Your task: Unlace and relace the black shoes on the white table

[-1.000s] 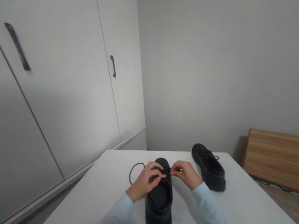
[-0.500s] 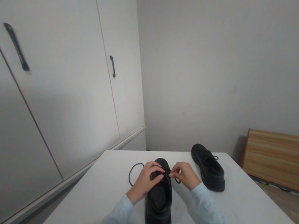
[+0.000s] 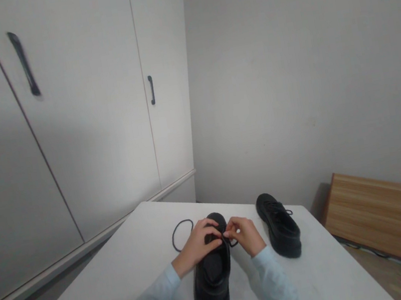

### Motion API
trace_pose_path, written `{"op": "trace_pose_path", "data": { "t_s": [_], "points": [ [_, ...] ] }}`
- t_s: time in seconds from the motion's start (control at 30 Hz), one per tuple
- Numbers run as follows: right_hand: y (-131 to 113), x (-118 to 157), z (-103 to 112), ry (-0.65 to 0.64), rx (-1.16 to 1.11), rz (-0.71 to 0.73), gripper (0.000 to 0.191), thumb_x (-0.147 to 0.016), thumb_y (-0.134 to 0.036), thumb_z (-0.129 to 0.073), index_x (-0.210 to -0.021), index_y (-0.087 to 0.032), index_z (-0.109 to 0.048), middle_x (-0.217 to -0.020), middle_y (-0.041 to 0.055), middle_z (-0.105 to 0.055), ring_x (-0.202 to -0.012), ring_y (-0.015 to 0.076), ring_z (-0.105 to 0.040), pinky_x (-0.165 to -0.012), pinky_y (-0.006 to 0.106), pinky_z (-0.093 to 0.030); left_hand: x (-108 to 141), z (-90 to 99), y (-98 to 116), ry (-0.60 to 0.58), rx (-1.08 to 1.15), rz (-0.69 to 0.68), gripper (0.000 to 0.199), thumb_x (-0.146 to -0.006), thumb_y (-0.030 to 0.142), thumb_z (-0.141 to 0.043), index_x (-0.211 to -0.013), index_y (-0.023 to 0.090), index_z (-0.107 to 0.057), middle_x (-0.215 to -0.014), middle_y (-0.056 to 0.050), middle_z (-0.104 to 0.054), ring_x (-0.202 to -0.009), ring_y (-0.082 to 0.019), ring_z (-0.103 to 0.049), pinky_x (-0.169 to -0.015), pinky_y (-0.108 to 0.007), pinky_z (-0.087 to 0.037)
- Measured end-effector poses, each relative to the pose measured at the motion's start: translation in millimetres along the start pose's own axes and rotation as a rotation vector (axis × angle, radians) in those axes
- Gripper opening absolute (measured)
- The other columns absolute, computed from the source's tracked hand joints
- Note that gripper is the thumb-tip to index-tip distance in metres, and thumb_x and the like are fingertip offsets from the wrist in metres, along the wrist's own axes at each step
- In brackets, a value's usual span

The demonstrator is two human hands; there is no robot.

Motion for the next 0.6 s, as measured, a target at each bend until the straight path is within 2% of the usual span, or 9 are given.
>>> {"op": "trace_pose_path", "data": {
  "t_s": [0.13, 0.37, 0.6],
  "points": [
    [0.8, -0.1, -0.6, 0.011, 0.005, -0.006, 0.010, -0.071, -0.025, -0.061, -0.065, -0.017, -0.059, -0.053, 0.0006, -0.063, -0.056, 0.0163, -0.062, -0.057, 0.025, -0.044, 0.3, -3.4, -2.5, 0.015, -0.019, 0.033, 0.021, -0.065, 0.027, -0.074, -0.084, 0.022, -0.069, -0.109, -0.005, -0.058, -0.103, -0.023, -0.051, -0.092, -0.037, -0.038],
    [-0.4, 0.5, -1.9, 0.006, 0.003, -0.007, 0.007, -0.070, -0.024, -0.062, -0.069, -0.018, -0.059, -0.052, -0.0010, -0.063, -0.056, 0.0161, -0.062, -0.060, 0.026, -0.045, 0.0, -3.2, 0.9, 0.085, -0.092, -0.029, 0.012, -0.066, 0.017, -0.066, -0.077, 0.022, -0.070, -0.106, -0.005, -0.059, -0.101, -0.023, -0.051, -0.090, -0.038, -0.040],
    [1.8, -0.4, -3.0, -0.007, 0.014, -0.006, 0.012, -0.072, -0.030, -0.063, -0.073, -0.018, -0.060, -0.054, -0.0012, -0.062, -0.056, 0.0157, -0.061, -0.061, 0.027, -0.046, -0.1, -3.6, 6.0, 0.094, -0.169, -0.031, 0.009, -0.067, 0.016, -0.067, -0.073, 0.022, -0.068, -0.105, -0.004, -0.059, -0.100, -0.023, -0.051, -0.088, -0.039, -0.040]
  ]
}}
Point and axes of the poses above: each hand's wrist, its own x-axis away from the middle knuckle, its own z-axis out of the back of the hand, y = z × x, the point moved 6 cm from there along -x, towards the middle knuckle
